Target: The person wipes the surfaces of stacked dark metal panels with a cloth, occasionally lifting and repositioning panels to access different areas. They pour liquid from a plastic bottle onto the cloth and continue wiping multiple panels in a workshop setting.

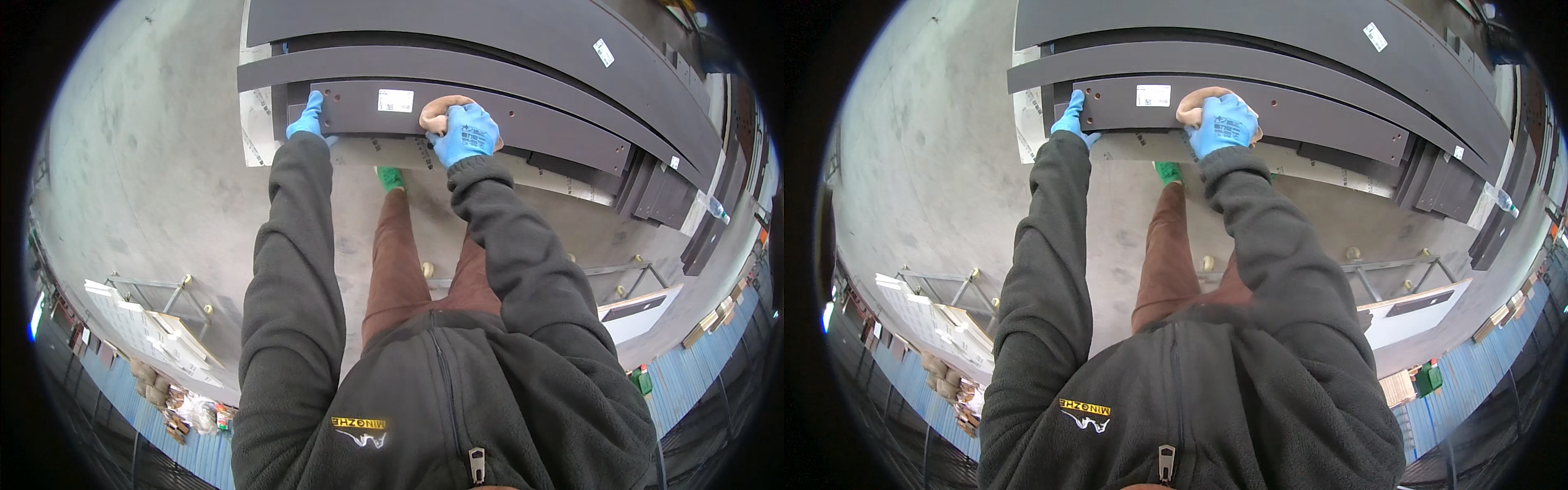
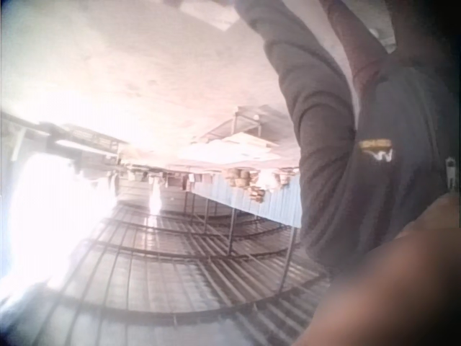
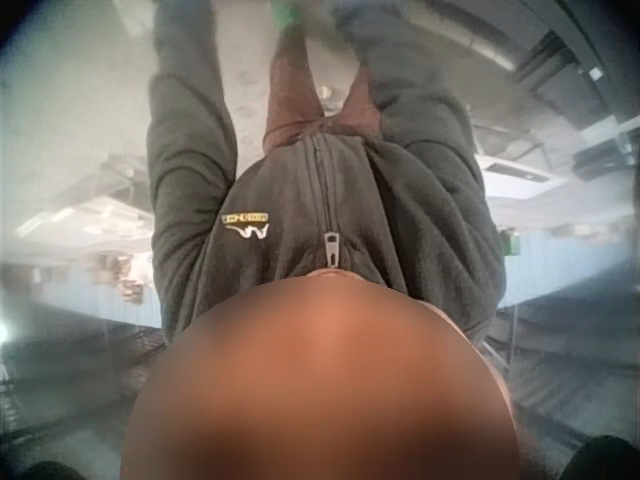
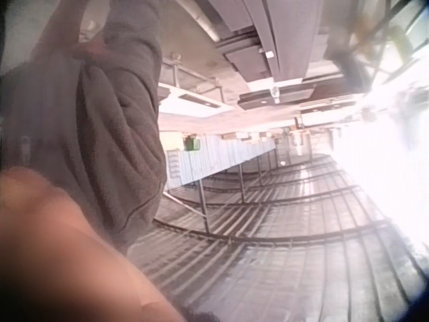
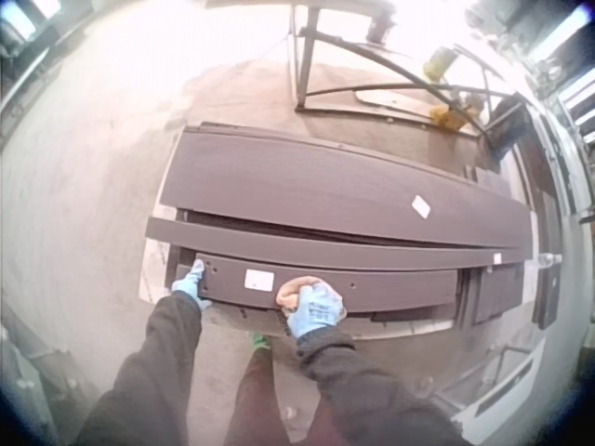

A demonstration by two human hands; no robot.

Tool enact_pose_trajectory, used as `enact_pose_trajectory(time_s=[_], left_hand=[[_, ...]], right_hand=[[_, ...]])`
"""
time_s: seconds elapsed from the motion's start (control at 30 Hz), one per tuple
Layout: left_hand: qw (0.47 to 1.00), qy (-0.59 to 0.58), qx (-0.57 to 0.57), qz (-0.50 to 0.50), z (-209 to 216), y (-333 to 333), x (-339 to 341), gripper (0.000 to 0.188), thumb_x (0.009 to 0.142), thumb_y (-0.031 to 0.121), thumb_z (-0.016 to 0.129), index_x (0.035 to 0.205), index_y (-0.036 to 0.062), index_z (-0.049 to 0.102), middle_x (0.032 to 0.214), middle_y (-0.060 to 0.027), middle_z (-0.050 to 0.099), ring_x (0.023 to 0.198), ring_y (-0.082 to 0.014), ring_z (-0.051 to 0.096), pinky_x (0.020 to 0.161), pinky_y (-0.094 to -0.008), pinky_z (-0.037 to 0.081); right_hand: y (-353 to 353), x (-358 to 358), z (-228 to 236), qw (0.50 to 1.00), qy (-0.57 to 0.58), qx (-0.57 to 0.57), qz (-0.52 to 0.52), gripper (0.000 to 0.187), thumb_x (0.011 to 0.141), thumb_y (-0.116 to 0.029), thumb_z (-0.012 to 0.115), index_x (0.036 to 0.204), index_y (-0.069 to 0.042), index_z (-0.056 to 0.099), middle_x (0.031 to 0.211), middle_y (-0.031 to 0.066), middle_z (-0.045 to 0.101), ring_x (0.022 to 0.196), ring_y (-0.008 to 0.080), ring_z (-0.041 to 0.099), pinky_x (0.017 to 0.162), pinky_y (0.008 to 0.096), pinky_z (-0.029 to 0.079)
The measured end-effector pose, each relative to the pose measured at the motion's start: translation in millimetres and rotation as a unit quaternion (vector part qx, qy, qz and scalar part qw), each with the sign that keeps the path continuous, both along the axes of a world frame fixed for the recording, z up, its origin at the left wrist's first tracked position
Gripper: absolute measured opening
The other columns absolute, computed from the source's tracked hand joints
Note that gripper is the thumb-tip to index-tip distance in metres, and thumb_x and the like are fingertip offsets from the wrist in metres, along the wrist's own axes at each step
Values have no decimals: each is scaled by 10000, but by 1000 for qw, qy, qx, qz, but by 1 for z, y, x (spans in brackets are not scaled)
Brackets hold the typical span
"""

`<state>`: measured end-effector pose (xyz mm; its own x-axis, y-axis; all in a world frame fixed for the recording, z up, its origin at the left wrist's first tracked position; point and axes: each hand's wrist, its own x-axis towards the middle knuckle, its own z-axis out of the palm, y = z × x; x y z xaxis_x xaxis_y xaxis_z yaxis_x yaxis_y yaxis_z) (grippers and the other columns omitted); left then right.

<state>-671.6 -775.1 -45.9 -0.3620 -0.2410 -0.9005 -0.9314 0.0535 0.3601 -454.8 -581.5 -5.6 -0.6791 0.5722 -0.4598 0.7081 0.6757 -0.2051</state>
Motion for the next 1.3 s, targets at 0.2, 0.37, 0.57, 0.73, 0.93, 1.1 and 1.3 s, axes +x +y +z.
enact_pose_trajectory(time_s=[0.2,0.37,0.57,0.73,0.93,1.1,1.3], left_hand=[[1000,17,14,-8,-13,-8,1,981,817,451,934,1568,53,446,1620,-156,451,1458,-397,468,1203,-643,407],[990,23,139,4,-57,-35,-8,894,808,383,955,1513,57,511,1527,-195,534,1372,-379,539,1068,-631,543],[995,25,89,-38,-59,-43,-11,901,802,473,941,1518,104,535,1561,-104,540,1461,-358,461,1221,-640,346],[997,29,70,-19,-39,-25,-3,745,842,478,901,1453,177,601,1504,-84,602,1419,-344,498,1207,-612,387],[997,46,62,-10,-38,-22,-6,684,883,463,871,1450,194,600,1483,-70,622,1393,-346,533,1183,-635,407],[999,9,52,-8,-35,-27,-7,811,920,479,833,1549,127,462,1616,-132,499,1474,-390,450,1269,-550,311],[994,-8,-24,-110,-31,-24,-10,667,994,450,750,1524,136,496,1562,-152,551,1422,-416,505,1192,-593,399]], right_hand=[[17,31,11,963,258,46,-56,203,777,-126,778,953,-43,720,944,166,706,850,333,707,763,473,576],[-66,-37,-14,927,287,55,233,326,886,-160,693,1197,-64,707,1321,156,649,1262,353,605,1043,505,502],[-42,21,-70,933,223,33,281,581,945,-201,653,1520,-167,575,1732,92,359,1621,362,269,1317,583,193],[110,214,-72,967,152,148,142,541,907,-127,663,1444,-118,601,1563,147,492,1461,341,419,1232,519,302],[252,418,-55,806,144,14,-574,310,989,-96,601,1261,-31,733,1176,68,761,1160,154,668,1059,326,489],[244,441,-76,745,222,-34,-628,295,939,-102,743,1208,20,750,1076,47,775,984,134,698,917,311,561],[279,385,-103,730,312,-39,-606,464,961,-353,812,1285,-30,736,1134,49,770,1020,135,701,916,309,563]])
